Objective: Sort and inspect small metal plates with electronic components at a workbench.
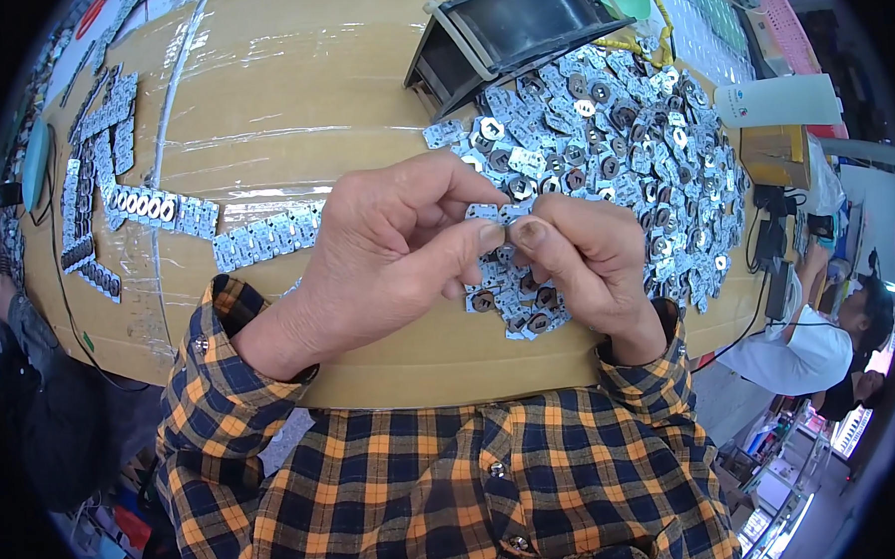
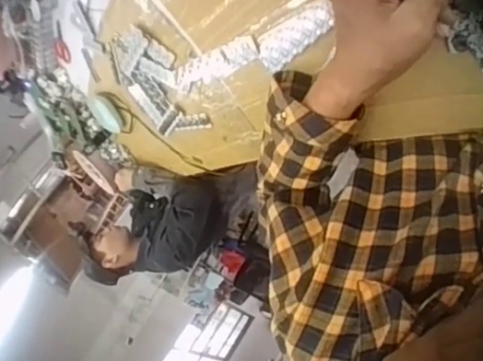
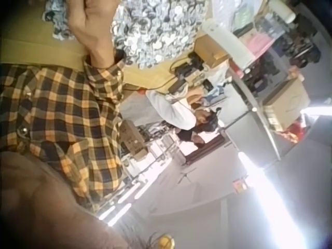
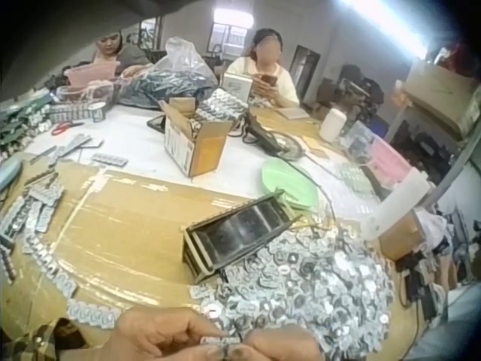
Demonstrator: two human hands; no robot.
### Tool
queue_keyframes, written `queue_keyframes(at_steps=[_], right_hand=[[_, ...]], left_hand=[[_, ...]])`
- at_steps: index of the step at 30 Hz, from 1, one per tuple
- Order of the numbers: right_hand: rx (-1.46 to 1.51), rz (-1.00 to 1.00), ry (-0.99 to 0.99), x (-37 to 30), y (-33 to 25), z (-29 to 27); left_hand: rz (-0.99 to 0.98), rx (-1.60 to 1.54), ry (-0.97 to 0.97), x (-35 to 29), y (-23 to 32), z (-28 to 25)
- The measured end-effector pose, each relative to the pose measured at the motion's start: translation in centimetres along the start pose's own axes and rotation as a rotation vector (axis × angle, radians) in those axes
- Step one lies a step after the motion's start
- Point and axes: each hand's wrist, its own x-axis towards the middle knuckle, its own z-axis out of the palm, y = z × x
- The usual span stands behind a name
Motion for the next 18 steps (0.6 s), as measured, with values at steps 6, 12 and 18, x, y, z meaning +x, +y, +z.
queue_keyframes(at_steps=[6,12,18], right_hand=[[0.141,0.057,0.103,-0.1,-0.9,0.2],[0.202,0.094,0.161,-0.3,-1.1,0.1],[0.177,0.042,0.110,-0.2,-0.8,0.3]], left_hand=[[-0.004,-0.061,0.037,0.0,0.5,0.1],[0.019,-0.113,0.024,0.1,0.4,0.3],[0.050,-0.123,0.026,-0.1,0.2,0.5]])
